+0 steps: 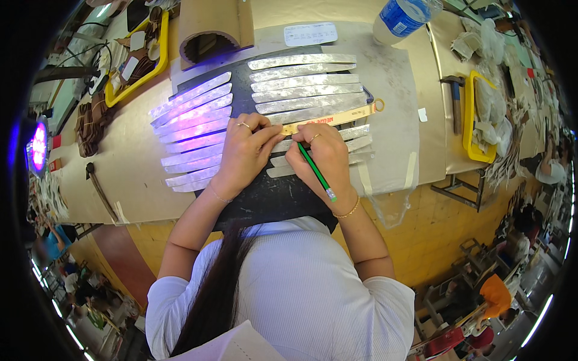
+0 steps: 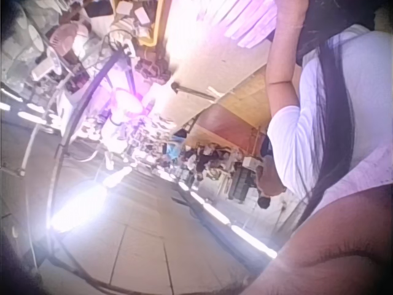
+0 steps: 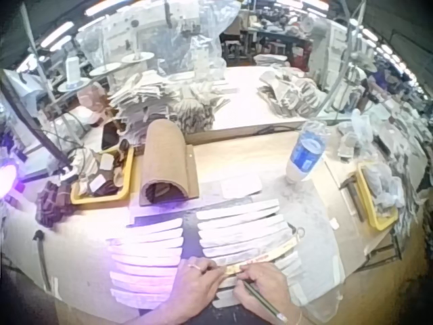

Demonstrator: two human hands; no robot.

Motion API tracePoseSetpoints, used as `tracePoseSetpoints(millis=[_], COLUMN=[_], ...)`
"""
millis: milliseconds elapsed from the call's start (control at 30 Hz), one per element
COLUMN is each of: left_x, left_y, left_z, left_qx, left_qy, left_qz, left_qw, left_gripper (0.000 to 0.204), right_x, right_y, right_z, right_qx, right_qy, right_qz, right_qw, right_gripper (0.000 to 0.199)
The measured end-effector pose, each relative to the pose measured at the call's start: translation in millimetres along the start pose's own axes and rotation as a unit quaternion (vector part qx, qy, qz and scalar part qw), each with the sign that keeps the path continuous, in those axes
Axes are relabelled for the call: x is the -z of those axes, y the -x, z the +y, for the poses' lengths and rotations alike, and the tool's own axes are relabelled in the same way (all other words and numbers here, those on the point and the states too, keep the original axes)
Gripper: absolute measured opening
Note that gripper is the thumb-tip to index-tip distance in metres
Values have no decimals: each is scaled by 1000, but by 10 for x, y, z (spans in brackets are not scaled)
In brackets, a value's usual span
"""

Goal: The person arranges multiple white fabric strips on a black cutting mat, then uses a ruler and pencil to mark measurements on each strip. After marking, the person gathers the strips and places them into a yellow bin.

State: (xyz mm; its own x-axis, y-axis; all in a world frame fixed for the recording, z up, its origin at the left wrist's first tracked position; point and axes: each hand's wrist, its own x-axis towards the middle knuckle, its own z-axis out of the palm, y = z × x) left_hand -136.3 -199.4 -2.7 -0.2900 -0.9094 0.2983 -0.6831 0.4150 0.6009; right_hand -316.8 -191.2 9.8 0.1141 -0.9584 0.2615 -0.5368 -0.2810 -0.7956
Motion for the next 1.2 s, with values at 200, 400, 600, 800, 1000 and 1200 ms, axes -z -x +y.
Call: tracePoseSetpoints(millis=[200,400,600,800,1000,1200], left_x=[-9,-9,15,55,3,-1], left_y=[0,-2,-19,-140,-155,-168], left_z=[4,7,20,5,-56,-49], left_qx=[0,3,2,4,9,12], left_qy=[-1,-3,-9,-33,-30,-21], left_qz=[2,-4,3,11,12,12], left_qw=[1000,1000,1000,999,999,1000], left_gripper=[13,12,13,15,16,17], right_x=[-5,9,90,181,173,139], right_y=[-50,-85,-20,1,-3,11], right_z=[-32,-73,-93,15,18,22], right_qx=[15,-34,-146,-52,-28,-31], right_qy=[18,18,-85,-52,-34,-31], right_qz=[-2,-30,-2,60,54,49], right_qw=[1000,999,986,995,998,998], right_gripper=[15,13,11,15,17,19])
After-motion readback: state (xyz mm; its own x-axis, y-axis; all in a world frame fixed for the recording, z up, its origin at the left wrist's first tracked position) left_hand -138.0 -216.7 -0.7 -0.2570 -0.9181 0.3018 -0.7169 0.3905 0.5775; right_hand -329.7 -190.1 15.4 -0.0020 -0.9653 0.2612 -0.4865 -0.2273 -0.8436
